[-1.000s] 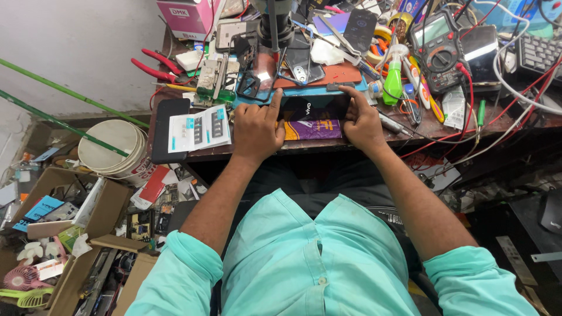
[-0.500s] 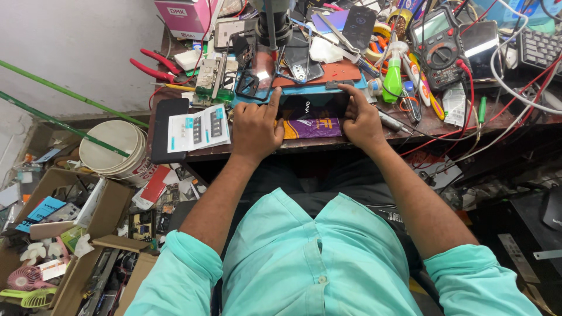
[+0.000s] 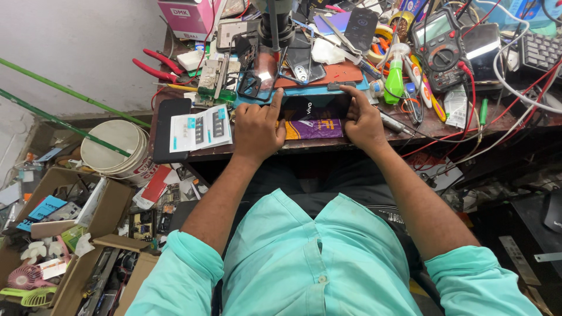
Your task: The person uses a soldering iron and tweezers to work on a smartphone motherboard, then reassembles the phone and tests the screen by powering it on.
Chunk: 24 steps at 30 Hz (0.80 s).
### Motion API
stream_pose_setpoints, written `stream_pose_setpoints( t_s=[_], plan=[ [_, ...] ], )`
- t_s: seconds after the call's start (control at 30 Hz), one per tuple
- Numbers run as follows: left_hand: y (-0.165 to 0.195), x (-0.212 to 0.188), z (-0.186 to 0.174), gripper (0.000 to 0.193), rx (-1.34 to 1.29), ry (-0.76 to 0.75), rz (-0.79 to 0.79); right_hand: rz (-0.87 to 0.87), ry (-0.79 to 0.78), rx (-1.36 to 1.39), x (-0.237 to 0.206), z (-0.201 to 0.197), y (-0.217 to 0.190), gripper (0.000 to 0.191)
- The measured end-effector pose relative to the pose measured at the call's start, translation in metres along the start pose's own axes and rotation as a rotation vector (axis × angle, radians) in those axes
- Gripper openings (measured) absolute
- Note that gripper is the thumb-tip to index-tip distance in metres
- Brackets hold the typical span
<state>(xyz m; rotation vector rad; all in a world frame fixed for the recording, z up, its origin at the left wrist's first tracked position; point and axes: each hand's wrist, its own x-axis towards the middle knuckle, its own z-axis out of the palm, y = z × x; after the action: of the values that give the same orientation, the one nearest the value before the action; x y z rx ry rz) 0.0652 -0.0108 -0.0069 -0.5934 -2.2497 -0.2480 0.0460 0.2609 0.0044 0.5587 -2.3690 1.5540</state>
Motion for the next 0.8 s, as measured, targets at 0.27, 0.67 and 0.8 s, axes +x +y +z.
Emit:
stream_pose_setpoints(
  t_s=[0.27,0.67,0.8],
  plan=[
    [-0.0017,-0.0004,0.0007,0.072,-0.001,-0.003,0.006,-0.007,0.004,-0.004,0.0001,0.0014,-0.0003,0.077],
    [-0.0012,0.0001,0.0008,0.072,-0.005,0.003,0.009,-0.012,0.008,-0.009,0.0007,0.0012,0.001,0.077],
    [-0.0003,-0.0001,0.0004,0.071,-0.009,-0.02,-0.004,0.006,-0.002,0.004,-0.0001,0.0003,0.0004,0.078]
  ],
)
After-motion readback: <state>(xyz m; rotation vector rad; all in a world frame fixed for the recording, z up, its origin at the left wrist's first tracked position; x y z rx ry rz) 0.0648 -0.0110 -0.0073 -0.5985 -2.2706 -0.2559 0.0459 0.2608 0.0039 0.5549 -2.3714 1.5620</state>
